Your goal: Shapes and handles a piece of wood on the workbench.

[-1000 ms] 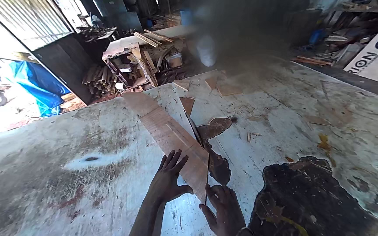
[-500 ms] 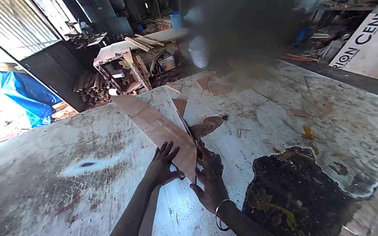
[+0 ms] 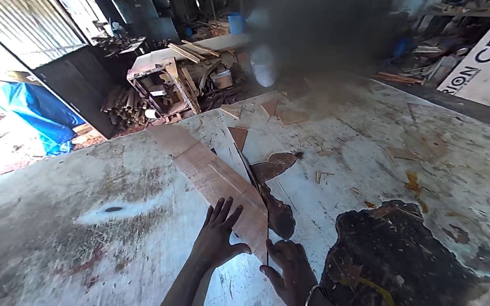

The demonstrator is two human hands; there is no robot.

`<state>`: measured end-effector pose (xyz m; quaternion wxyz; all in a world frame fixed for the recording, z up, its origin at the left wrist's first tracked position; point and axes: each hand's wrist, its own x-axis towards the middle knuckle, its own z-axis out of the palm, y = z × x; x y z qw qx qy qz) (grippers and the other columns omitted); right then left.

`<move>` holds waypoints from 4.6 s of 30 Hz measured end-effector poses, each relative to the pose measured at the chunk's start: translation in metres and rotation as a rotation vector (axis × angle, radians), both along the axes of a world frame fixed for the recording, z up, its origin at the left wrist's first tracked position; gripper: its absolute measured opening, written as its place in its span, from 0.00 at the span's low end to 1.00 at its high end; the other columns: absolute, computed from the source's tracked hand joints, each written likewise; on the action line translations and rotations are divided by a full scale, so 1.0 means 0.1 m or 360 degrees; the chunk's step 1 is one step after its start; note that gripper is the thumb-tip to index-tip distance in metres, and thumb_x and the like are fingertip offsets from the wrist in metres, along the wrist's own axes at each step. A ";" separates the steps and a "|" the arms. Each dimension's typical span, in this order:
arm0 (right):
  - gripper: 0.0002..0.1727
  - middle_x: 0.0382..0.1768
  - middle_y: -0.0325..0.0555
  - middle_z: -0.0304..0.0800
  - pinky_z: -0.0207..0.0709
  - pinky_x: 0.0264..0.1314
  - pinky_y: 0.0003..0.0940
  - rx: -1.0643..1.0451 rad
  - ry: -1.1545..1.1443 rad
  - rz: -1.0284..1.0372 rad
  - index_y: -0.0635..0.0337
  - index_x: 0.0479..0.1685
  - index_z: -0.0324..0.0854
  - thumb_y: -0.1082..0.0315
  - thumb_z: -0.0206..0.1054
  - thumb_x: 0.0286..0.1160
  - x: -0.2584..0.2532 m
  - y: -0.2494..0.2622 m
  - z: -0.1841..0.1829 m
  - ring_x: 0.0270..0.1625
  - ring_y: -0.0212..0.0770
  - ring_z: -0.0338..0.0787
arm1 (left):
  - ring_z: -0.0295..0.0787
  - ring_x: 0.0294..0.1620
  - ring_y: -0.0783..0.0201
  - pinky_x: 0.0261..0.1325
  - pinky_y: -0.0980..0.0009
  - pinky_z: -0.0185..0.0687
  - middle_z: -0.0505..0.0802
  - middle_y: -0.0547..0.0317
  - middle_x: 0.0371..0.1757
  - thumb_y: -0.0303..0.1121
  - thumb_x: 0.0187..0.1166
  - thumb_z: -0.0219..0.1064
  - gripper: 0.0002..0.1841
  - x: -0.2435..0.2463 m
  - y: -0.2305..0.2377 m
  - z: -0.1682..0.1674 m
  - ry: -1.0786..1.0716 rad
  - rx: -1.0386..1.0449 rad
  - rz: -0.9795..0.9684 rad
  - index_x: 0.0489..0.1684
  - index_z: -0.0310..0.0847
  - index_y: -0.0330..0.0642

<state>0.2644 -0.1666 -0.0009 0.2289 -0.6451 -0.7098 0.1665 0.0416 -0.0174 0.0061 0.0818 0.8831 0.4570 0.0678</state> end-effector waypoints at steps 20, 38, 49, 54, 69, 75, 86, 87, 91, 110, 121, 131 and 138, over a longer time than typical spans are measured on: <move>0.30 0.51 0.43 0.93 0.83 0.57 0.48 -0.0406 0.0109 -0.0425 0.51 0.51 0.91 0.34 0.66 0.73 0.17 0.45 0.29 0.53 0.44 0.92 | 0.31 0.98 0.49 0.94 0.40 0.21 0.51 0.54 0.97 0.95 0.42 0.50 0.67 0.22 0.21 0.05 0.0068 -0.0080 0.0386 0.93 0.57 0.67; 0.28 0.67 0.44 0.88 0.73 0.78 0.51 -0.0214 0.0126 -0.0165 0.35 0.71 0.87 0.36 0.62 0.78 0.24 0.32 0.09 0.72 0.48 0.83 | 0.49 0.96 0.61 0.97 0.48 0.32 0.68 0.62 0.92 0.84 0.61 0.57 0.52 0.00 0.42 0.00 -0.0068 0.0097 -0.0203 0.84 0.74 0.59; 0.22 0.55 0.37 0.95 0.78 0.69 0.47 -0.0123 0.0091 -0.0326 0.34 0.62 0.92 0.40 0.65 0.77 0.32 0.32 0.02 0.61 0.45 0.90 | 0.44 0.97 0.58 0.96 0.49 0.34 0.60 0.61 0.95 0.87 0.62 0.46 0.48 0.18 0.18 -0.01 0.0044 0.0026 0.0066 0.87 0.63 0.82; 0.23 0.55 0.34 0.95 0.84 0.59 0.46 -0.0416 0.0148 -0.0388 0.36 0.59 0.93 0.38 0.67 0.75 0.42 0.48 0.21 0.54 0.38 0.93 | 0.41 0.97 0.56 0.96 0.48 0.30 0.57 0.60 0.96 0.88 0.62 0.43 0.49 0.24 0.18 0.02 0.0096 -0.0021 0.0183 0.89 0.59 0.81; 0.24 0.34 0.39 0.91 0.83 0.43 0.39 0.0000 0.0316 0.0112 0.49 0.38 0.91 0.38 0.65 0.76 0.76 0.33 -0.07 0.37 0.37 0.88 | 0.34 0.98 0.58 0.95 0.49 0.25 0.52 0.61 0.97 0.85 0.65 0.46 0.49 0.31 0.53 0.06 0.0126 -0.0105 0.0379 0.91 0.57 0.77; 0.23 0.36 0.41 0.91 0.84 0.45 0.40 0.0032 0.0182 -0.0043 0.50 0.41 0.92 0.41 0.63 0.79 0.69 0.32 -0.05 0.39 0.39 0.90 | 0.34 0.98 0.59 0.96 0.50 0.24 0.52 0.61 0.97 0.85 0.65 0.47 0.49 0.31 0.54 0.06 0.0097 -0.0100 0.0370 0.92 0.57 0.76; 0.26 0.33 0.42 0.89 0.83 0.46 0.43 0.0039 0.0137 -0.0076 0.50 0.42 0.92 0.37 0.63 0.77 0.67 0.25 -0.05 0.38 0.41 0.89 | 0.37 0.98 0.56 0.95 0.44 0.27 0.54 0.60 0.97 0.80 0.68 0.54 0.46 0.27 0.77 0.02 0.0042 -0.0076 0.0385 0.91 0.58 0.76; 0.26 0.33 0.41 0.89 0.83 0.46 0.43 0.0030 0.0142 -0.0074 0.49 0.43 0.92 0.36 0.62 0.77 0.68 0.25 -0.06 0.38 0.41 0.88 | 0.38 0.98 0.56 0.95 0.44 0.28 0.54 0.60 0.96 0.80 0.68 0.54 0.46 0.26 0.80 0.01 0.0034 -0.0063 0.0382 0.91 0.58 0.76; 0.26 0.32 0.41 0.89 0.83 0.45 0.41 0.0057 0.0153 -0.0069 0.49 0.43 0.92 0.36 0.63 0.76 0.68 0.25 -0.07 0.37 0.40 0.88 | 0.38 0.98 0.55 0.94 0.43 0.29 0.54 0.60 0.96 0.81 0.68 0.52 0.46 0.24 0.91 -0.02 0.0027 -0.0032 0.0372 0.91 0.58 0.77; 0.24 0.34 0.37 0.89 0.82 0.40 0.38 0.0077 0.0197 -0.0201 0.48 0.40 0.91 0.38 0.65 0.74 0.68 0.33 -0.09 0.35 0.36 0.87 | 0.40 0.97 0.59 0.95 0.47 0.29 0.56 0.63 0.96 0.81 0.65 0.56 0.46 0.24 0.72 -0.05 0.0004 -0.0020 0.0350 0.89 0.61 0.79; 0.25 0.36 0.38 0.91 0.84 0.44 0.40 -0.0006 0.0132 -0.0141 0.47 0.40 0.91 0.36 0.63 0.74 0.65 0.32 -0.04 0.40 0.37 0.90 | 0.36 0.98 0.64 0.96 0.52 0.26 0.54 0.68 0.97 0.87 0.61 0.47 0.59 0.37 0.26 -0.01 0.0100 -0.0077 0.0523 0.95 0.52 0.59; 0.23 0.33 0.36 0.90 0.83 0.42 0.37 0.0095 0.0217 -0.0141 0.47 0.38 0.92 0.39 0.65 0.74 0.69 0.26 -0.09 0.37 0.35 0.88 | 0.38 0.97 0.62 0.95 0.48 0.28 0.54 0.67 0.96 0.85 0.63 0.49 0.58 0.48 0.33 -0.05 0.0069 -0.0046 0.0696 0.95 0.51 0.59; 0.23 0.33 0.36 0.90 0.83 0.43 0.37 0.0054 0.0213 -0.0157 0.47 0.38 0.92 0.39 0.63 0.75 0.68 0.29 -0.05 0.38 0.35 0.89 | 0.42 0.97 0.57 0.95 0.46 0.31 0.57 0.62 0.96 0.84 0.65 0.52 0.56 0.52 0.58 -0.04 0.0021 -0.0002 0.0853 0.93 0.57 0.57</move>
